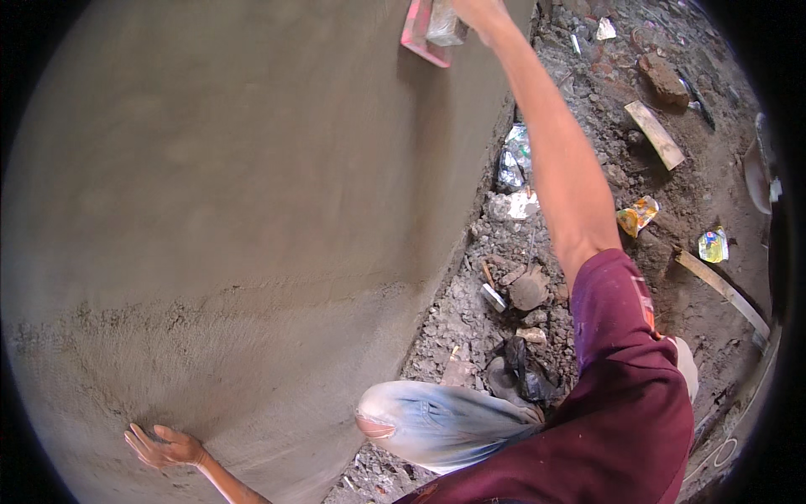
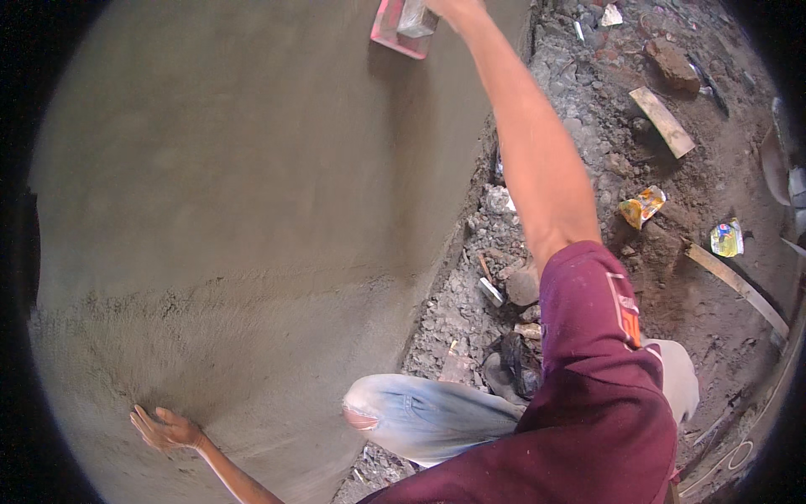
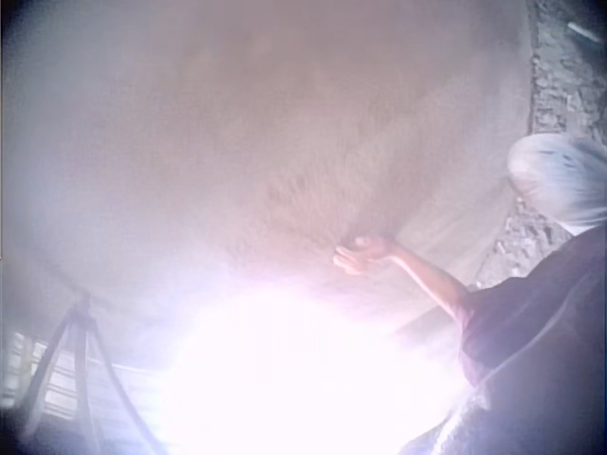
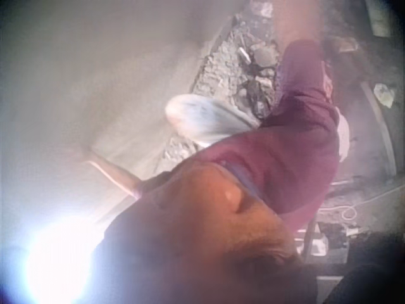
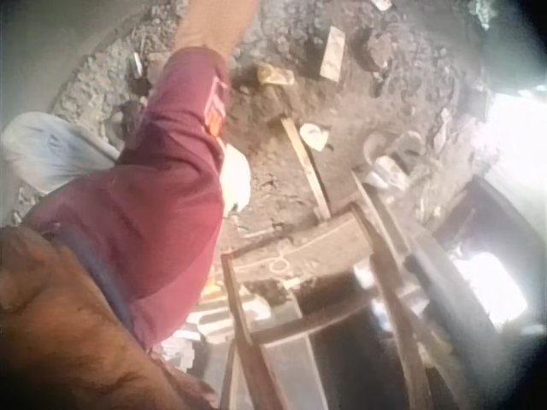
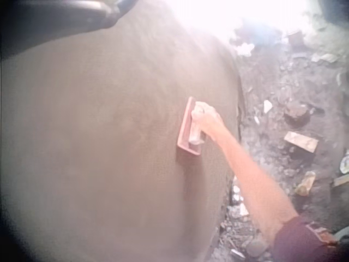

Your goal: The person smooths a freshly plastered wall using a pink trowel, moving it in consistent strokes across the surface. Another worker is visible in the background performing similar work on an adjacent section.

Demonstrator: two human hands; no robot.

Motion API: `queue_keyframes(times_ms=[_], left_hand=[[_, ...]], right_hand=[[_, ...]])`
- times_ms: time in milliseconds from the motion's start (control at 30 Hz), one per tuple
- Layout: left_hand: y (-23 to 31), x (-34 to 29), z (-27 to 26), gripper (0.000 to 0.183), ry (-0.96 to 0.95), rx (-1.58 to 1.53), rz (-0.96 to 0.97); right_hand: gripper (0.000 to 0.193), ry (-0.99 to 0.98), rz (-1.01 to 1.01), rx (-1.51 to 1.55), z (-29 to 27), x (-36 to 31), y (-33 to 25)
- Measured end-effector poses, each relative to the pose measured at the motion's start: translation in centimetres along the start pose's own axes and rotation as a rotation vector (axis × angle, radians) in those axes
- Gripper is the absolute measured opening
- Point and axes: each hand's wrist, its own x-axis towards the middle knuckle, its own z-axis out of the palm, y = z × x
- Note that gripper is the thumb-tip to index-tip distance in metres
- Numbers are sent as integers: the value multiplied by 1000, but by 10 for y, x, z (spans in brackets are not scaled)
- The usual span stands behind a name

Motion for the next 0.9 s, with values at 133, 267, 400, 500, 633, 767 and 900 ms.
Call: queue_keyframes(times_ms=[133, 267, 400, 500, 633, 767, 900], left_hand=[[9, 10, -1, 50, 51, 53, 13], [-2, 0, -3, 52, 37, 29, 50], [-2, -3, -9, 52, 6, 3, 45], [13, 15, -18, 50, 26, -67, 93], [8, 10, -5, 48, 17, -13, 51], [11, 13, -10, 47, 38, -26, 70], [0, -3, -13, 46, 1, 48, 68]], right_hand=[[59, 266, -518, -141, 72, -67, 65], [64, -138, -582, -317, 119, -247, 102], [60, -34, -391, -305, 84, -169, 104], [59, 157, -357, -285, 63, -93, 106], [45, 144, -134, 146, 15, 30, 110], [38, 119, -357, 111, 12, 54, 121], [55, 61, -467, -54, 92, -150, 112]])
